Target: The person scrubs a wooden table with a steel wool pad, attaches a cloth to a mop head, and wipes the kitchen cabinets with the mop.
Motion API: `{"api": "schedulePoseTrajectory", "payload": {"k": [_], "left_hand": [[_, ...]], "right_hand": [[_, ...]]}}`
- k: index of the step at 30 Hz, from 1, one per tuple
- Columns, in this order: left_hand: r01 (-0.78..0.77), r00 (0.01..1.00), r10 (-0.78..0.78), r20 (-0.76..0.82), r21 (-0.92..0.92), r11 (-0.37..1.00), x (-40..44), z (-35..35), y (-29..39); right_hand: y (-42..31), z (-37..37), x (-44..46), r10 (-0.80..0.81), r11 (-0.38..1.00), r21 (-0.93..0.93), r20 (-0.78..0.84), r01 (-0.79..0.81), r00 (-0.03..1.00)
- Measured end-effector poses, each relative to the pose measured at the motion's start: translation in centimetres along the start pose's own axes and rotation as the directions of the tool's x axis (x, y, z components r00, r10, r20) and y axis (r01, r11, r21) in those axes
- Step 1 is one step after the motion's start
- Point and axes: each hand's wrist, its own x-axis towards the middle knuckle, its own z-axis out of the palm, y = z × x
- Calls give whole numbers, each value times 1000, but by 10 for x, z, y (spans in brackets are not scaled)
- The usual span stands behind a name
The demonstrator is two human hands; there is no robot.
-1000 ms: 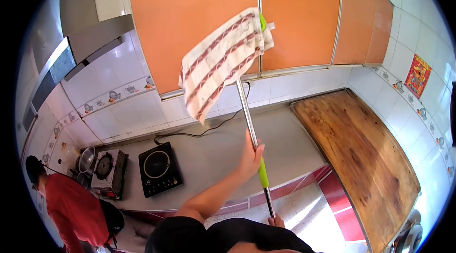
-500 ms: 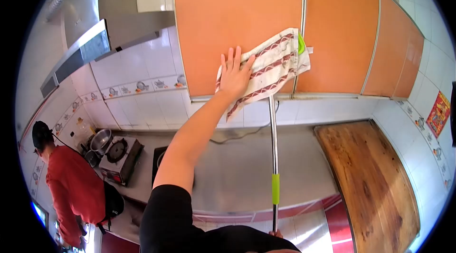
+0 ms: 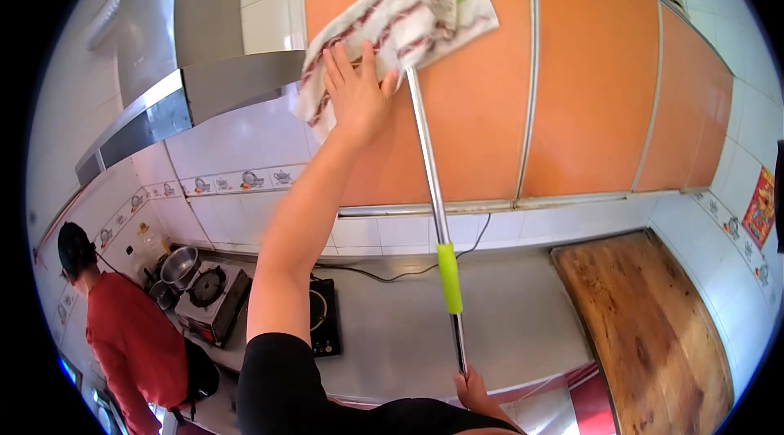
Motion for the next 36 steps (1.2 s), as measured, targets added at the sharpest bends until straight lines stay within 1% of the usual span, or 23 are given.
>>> {"api": "schedulePoseTrajectory", "payload": {"k": [1, 4, 5, 6, 8, 11, 14, 15, 18, 19, 21, 23, 24, 25, 26, 27, 29, 30, 31, 33, 34, 35, 36], "left_hand": [[-22, 1000, 20, -19, -113, 993, 2, 0, -8], [-127, 991, 124, -49, -61, 990, 44, -4, -32], [-189, 979, 188, -79, -4, 982, 57, 1, -42], [-193, 975, 197, -99, 53, 980, 72, 5, -47], [-201, 967, 223, -124, 168, 965, 103, 12, -58], [-310, 924, 348, -155, 225, 924, 163, 15, -83], [-271, 955, 291, -57, 232, 934, 188, -10, -91], [-273, 960, 279, -16, 164, 948, 196, -13, -93], [-388, 916, 401, -25, 206, 898, 225, 1, -117], [-407, 913, 407, 30, 133, 904, 234, -3, -120], [-351, 936, 351, 28, 154, 924, 232, -5, -112], [-246, 968, 250, 7, 198, 949, 225, 8, -96], [-231, 971, 216, 98, 172, 958, 215, -7, -69], [-223, 971, 207, 121, 142, 964, 212, -4, -58], [-289, 955, 275, 109, 141, 947, 216, 10, -59], [-300, 953, 295, 70, 88, 950, 216, 10, -61], [-332, 943, 331, 26, 25, 943, 214, 11, -74], [-350, 937, 350, 16, 16, 937, 215, 15, -88], [-377, 926, 377, 0, 5, 926, 217, 19, -98], [-304, 953, 303, 33, 120, 945, 222, 17, -113], [-311, 950, 310, 34, 155, 938, 224, 15, -113], [-317, 948, 317, 32, 183, 931, 225, 16, -111], [-318, 948, 317, 38, 213, 924, 222, 16, -100]], "right_hand": [[5, -1, -1, -4, 1000, -11, 2, 4, 1000], [5, -14, 6, 49, 999, 11, 35, -50, 998], [3, -19, 10, 77, 997, 6, 53, -77, 996], [1, -22, 18, 98, 995, 7, 73, -99, 992], [-7, -24, 35, 42, 998, 38, 78, -45, 996], [-27, -27, 55, -5, 997, 72, 142, -5, 990], [-53, -23, 67, 2, 990, 135, 209, -31, 978], [-60, -19, 68, 13, 986, 158, 230, -51, 973], [-62, -6, 81, -115, 972, 226, 230, 62, 966], [-63, -9, 81, -121, 975, 207, 206, 78, 971], [-69, -14, 85, -141, 978, 174, 150, 114, 979], [-37, -29, 86, -117, 990, 91, 91, 109, 989], [-22, -35, 87, -109, 993, 48, 65, 106, 992], [-20, -44, 83, -98, 989, 115, 43, 93, 994], [-23, -53, 83, -98, 979, 182, 13, 94, 995], [-25, -53, 81, -89, 964, 251, -12, 89, 996], [1, -32, 88, -82, 986, 153, 135, 61, 987], [-13, -33, 88, -69, 994, 97, 202, 50, 977], [-28, -27, 81, -77, 967, 254, 194, 26, 978], [-50, -28, 89, -146, 970, 213, 138, 115, 980], [-56, -31, 89, -168, 970, 196, 106, 145, 980], [-60, -39, 93, -245, 960, 142, 1, 242, 970], [-49, -48, 95, -204, 970, 128, -17, 204, 979]]}}
